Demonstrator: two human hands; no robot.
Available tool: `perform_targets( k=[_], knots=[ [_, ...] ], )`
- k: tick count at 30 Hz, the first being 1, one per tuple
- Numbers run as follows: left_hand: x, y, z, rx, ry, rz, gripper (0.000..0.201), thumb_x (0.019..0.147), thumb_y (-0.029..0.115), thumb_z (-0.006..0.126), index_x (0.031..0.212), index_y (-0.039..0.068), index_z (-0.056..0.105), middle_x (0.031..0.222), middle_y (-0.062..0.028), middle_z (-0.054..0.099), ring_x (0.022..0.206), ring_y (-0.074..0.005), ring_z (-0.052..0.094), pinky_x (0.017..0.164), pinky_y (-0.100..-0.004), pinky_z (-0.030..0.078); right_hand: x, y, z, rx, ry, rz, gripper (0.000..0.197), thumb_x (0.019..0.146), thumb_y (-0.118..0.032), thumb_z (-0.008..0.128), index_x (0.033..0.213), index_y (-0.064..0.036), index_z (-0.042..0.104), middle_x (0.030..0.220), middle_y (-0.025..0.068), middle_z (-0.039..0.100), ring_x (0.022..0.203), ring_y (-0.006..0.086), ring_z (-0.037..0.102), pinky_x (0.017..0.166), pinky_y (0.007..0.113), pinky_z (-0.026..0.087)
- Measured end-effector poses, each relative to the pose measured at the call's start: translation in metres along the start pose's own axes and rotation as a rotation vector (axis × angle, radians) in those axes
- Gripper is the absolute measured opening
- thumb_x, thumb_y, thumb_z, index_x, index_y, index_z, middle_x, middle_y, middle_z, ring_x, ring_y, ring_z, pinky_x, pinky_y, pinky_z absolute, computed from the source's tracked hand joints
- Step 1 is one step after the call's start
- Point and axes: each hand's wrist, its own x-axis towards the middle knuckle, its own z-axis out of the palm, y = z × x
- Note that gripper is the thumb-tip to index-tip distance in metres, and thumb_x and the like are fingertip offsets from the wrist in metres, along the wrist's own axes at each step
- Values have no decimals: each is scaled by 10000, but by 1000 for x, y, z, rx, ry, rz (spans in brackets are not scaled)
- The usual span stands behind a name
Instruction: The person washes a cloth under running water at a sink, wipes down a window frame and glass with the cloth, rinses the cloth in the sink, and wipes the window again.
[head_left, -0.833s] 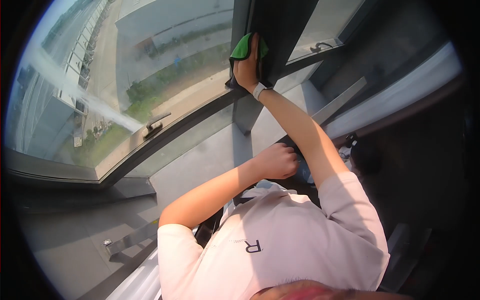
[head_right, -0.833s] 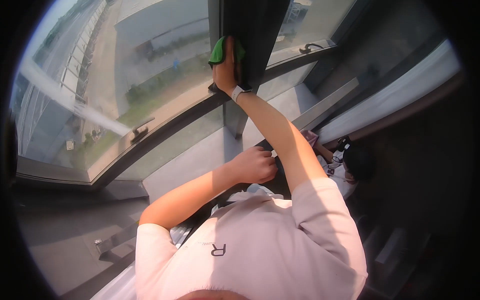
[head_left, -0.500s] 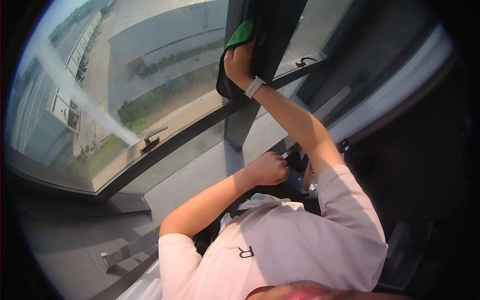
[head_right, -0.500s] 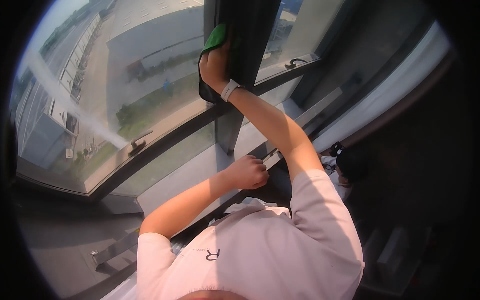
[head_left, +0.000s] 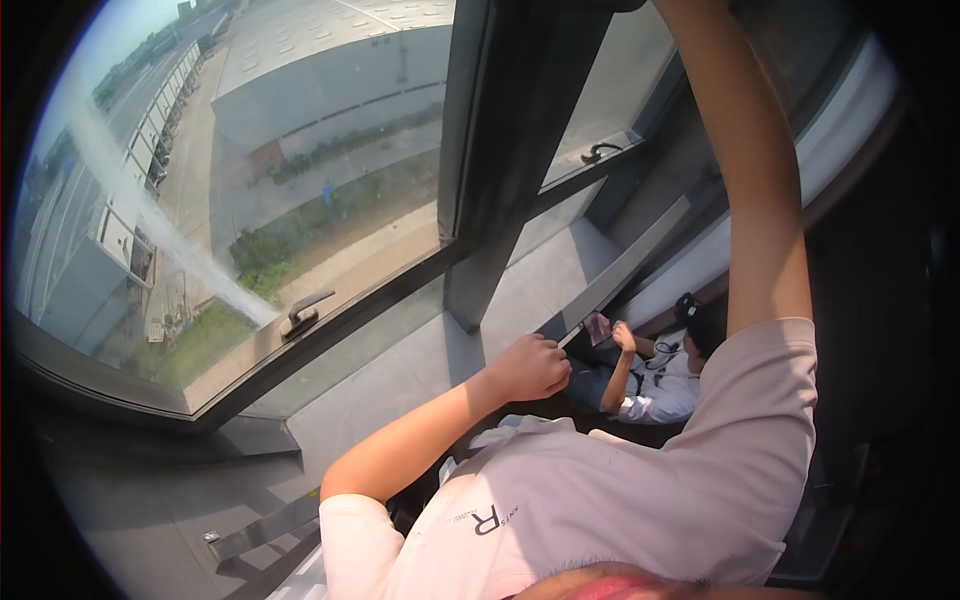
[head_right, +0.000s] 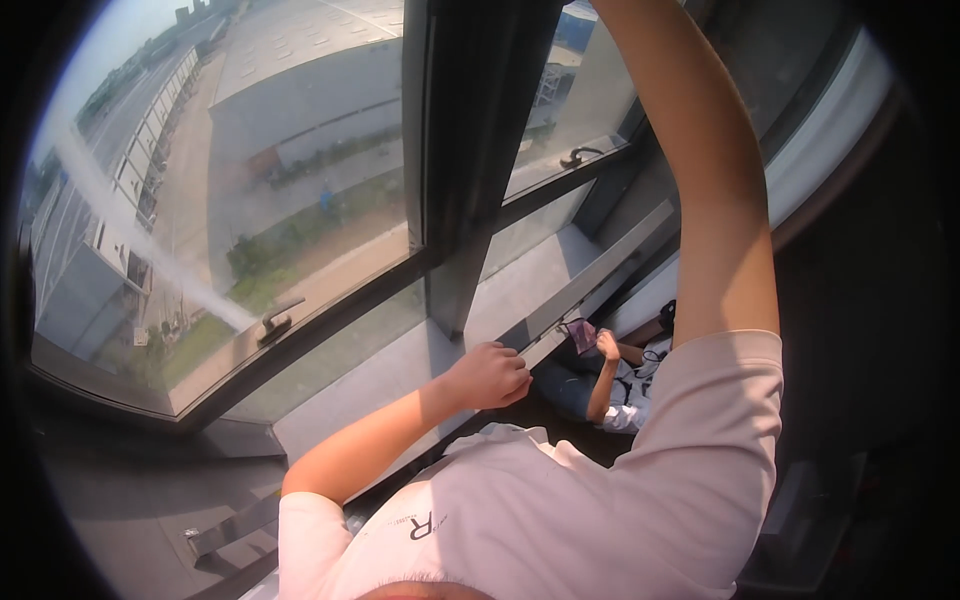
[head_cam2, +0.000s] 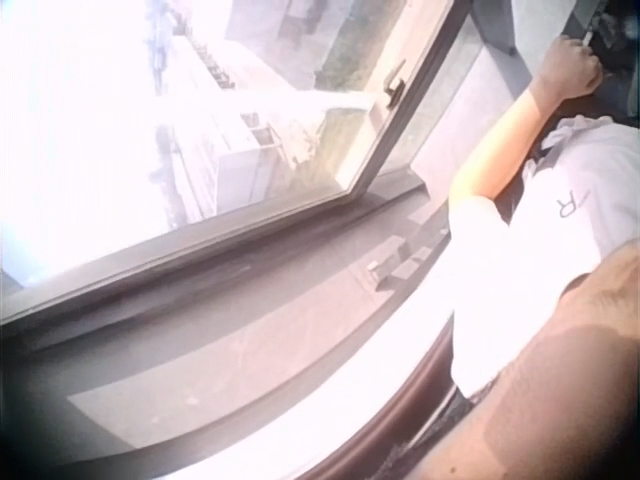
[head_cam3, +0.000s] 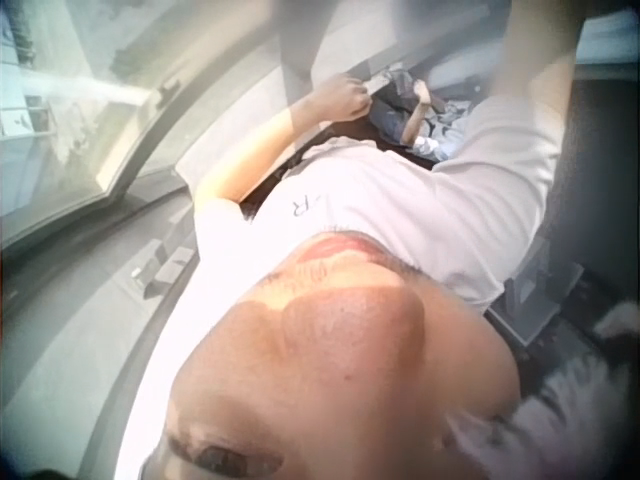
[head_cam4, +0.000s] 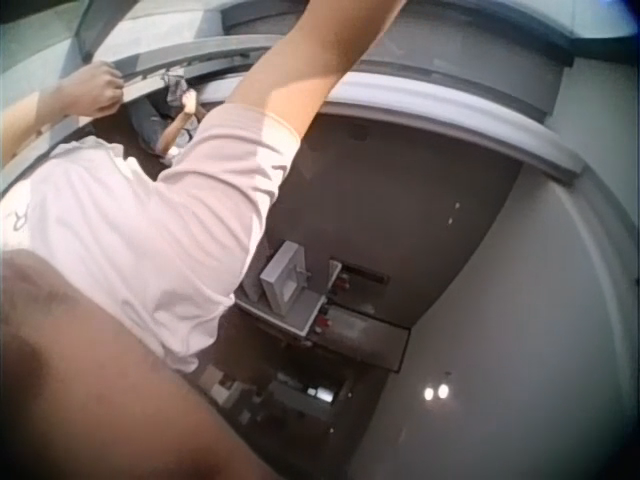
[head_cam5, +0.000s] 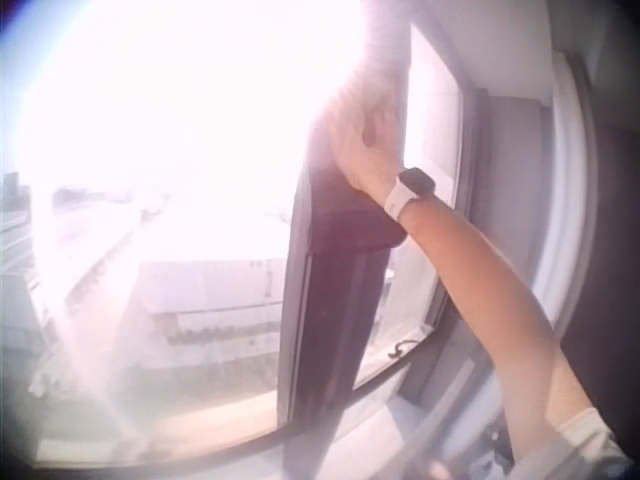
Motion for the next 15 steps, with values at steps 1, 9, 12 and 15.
perform_targets(
  k=[1,9,12,15],
  knots=[
    [1,2,1,1,4,5,277,894,191,643,649,68,599,661,-68,614,694,-266,635,664,-397,517,-35,-14,10,8,154,-5,488,959,-175,504,1317,155,526,1402,330,517,1364,443,437,1206,526,286],
    [-7,1,3,82,1,11,252,868,188,655,652,68,607,671,-70,614,686,-270,633,652,-398,515,-286,-149,8,838,-34,-36,486,963,-45,448,1429,90,476,1384,329,511,1289,527,461,1156,466,398],
    [-14,7,6,82,-11,2,236,854,199,659,657,74,627,676,-70,620,702,-266,642,658,-396,519,-293,-132,-1,886,-139,-112,563,927,-66,502,1467,77,432,1513,233,460,1330,372,507,1215,433,325],
    [-23,15,7,71,-87,5,226,845,210,660,663,78,639,676,-64,623,710,-263,646,663,-392,524,-264,-97,52,1386,-132,180,461,1035,-159,524,1459,4,443,1477,68,521,1274,164,556,1102,243,409]
  ],
)
